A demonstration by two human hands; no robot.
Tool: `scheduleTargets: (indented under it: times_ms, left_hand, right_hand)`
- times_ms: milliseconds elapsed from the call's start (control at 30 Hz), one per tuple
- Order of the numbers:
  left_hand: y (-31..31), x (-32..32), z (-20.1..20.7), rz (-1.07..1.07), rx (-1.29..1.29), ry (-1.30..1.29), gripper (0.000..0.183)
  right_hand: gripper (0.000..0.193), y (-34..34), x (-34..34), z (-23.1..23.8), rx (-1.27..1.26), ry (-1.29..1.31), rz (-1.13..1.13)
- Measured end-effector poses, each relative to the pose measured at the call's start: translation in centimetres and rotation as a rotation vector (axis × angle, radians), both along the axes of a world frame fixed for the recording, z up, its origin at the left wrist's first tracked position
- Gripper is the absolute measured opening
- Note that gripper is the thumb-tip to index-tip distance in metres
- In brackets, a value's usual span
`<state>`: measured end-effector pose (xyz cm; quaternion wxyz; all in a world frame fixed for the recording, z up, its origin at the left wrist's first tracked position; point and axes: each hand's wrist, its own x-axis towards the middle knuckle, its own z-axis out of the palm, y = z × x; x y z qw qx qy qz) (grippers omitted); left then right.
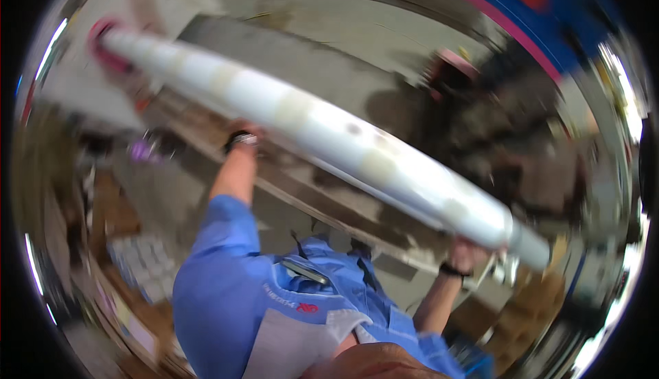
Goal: Operating a winding machine to manufacture rolls of film, including loading cardboard cores and removing finished rolls.
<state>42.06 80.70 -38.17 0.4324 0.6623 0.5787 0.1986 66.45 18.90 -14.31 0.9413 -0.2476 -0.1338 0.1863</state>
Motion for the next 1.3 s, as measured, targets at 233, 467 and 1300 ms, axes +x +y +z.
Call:
scheduleTargets:
  times_ms: [233, 467, 1300]
  left_hand:
    - [-4.7, 0.9, 8.0, 0.267, 0.006, -0.436, 0.051]
    - [-20.2, 6.7, 23.2, -0.681, 0.772, -0.45, 0.024]
    - [-31.8, 33.0, 56.5, -0.766, 1.701, -0.419, 0.023]
  right_hand:
    - [0.067, 2.4, 3.8, -0.3, -0.243, 0.231, -0.325]
    - [0.061, -5.5, 5.6, -8.5, -0.532, 0.16, -0.43]
    - [0.03, -13.2, -4.5, -2.1, -0.819, -0.111, -0.347]
